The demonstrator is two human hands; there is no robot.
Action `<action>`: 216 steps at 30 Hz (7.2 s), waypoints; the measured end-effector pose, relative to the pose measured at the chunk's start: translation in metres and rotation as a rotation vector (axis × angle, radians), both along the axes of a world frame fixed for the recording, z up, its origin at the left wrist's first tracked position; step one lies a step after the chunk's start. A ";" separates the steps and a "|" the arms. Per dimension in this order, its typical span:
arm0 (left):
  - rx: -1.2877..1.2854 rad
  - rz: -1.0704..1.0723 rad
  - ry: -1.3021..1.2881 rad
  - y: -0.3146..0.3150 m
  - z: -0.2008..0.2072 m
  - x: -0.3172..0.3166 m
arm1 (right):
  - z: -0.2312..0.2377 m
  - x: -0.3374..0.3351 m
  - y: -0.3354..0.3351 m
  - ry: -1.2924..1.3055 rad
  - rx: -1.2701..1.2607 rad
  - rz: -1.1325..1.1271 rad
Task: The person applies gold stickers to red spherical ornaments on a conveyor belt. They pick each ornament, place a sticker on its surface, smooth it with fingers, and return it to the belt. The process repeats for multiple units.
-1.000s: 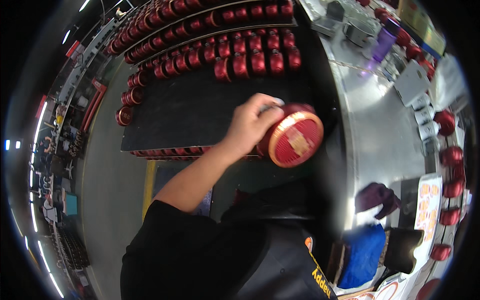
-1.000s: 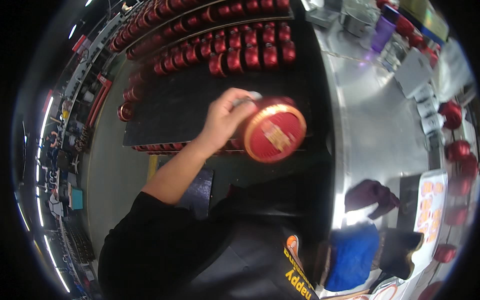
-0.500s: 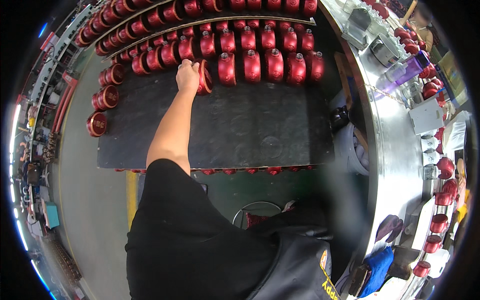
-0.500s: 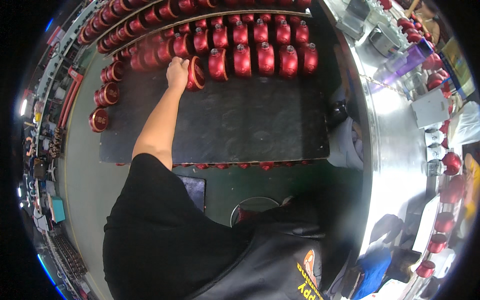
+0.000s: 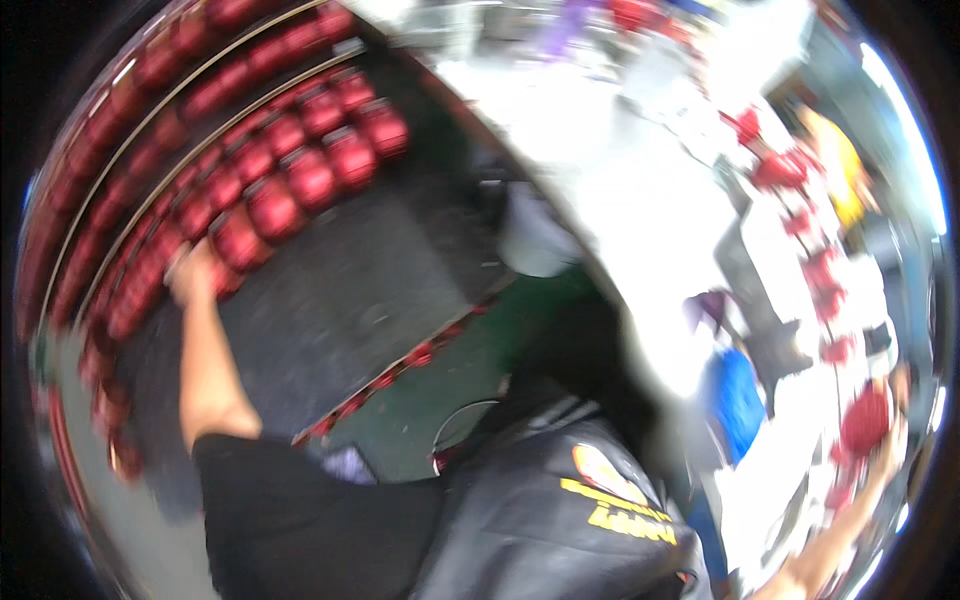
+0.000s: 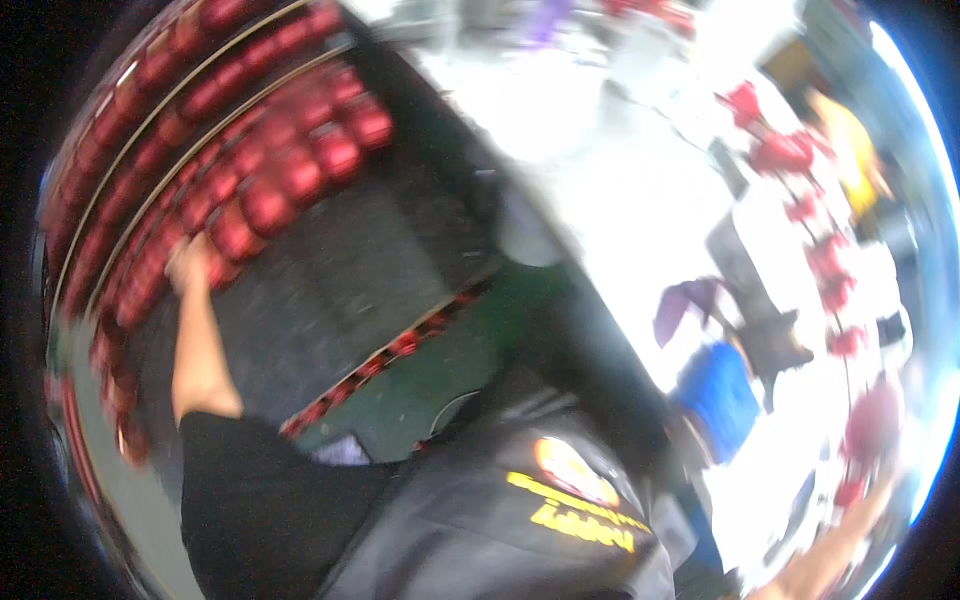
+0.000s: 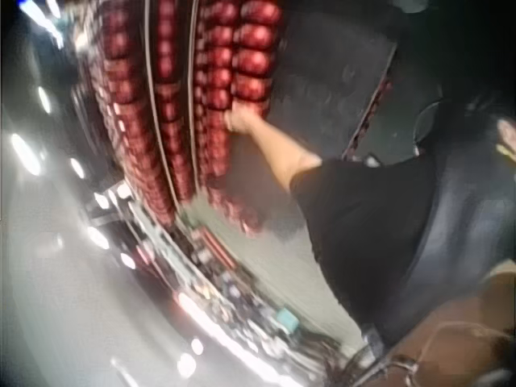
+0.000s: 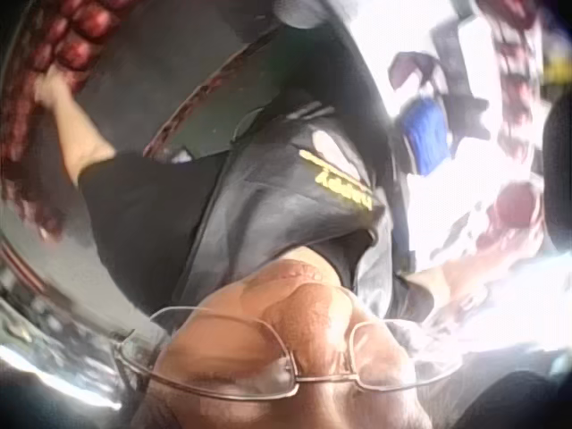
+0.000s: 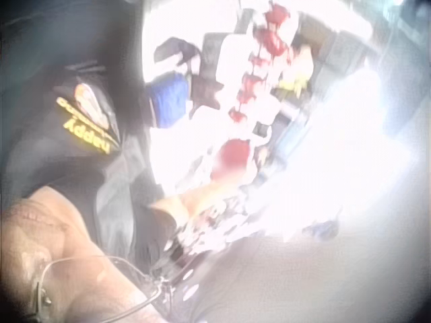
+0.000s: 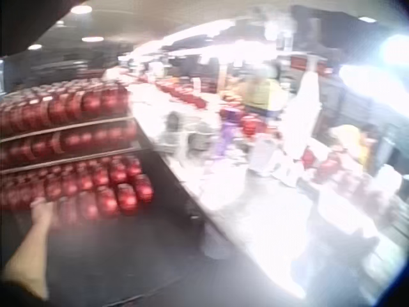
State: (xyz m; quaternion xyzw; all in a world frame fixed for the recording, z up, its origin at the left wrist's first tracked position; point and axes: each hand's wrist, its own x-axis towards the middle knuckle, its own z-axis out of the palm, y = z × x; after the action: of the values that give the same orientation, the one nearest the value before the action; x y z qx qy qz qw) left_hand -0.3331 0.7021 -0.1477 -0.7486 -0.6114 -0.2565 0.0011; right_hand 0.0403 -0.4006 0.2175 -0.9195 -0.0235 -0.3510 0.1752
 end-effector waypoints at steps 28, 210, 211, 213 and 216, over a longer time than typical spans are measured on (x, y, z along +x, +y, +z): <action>-0.119 -2.201 -0.459 -0.759 0.172 0.331 | -0.146 -0.003 0.135 0.134 0.420 0.291; -0.423 -2.030 -0.158 -0.744 0.203 0.430 | -0.170 -0.022 0.155 0.333 0.387 0.296; -0.416 -2.034 -0.174 -0.745 0.202 0.430 | -0.170 -0.022 0.155 0.331 0.388 0.297; -0.441 -2.048 -0.216 -0.745 0.200 0.432 | -0.171 -0.022 0.155 0.330 0.392 0.300; -0.509 -2.064 -0.257 -0.743 0.199 0.435 | -0.172 -0.022 0.155 0.324 0.403 0.300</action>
State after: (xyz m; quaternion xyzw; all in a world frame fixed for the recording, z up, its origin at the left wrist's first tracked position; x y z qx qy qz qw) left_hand 0.1016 -0.0405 0.0517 -0.8493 0.2863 -0.0753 -0.4371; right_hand 0.0184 -0.2461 0.0452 -0.8965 -0.0608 -0.1673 0.4058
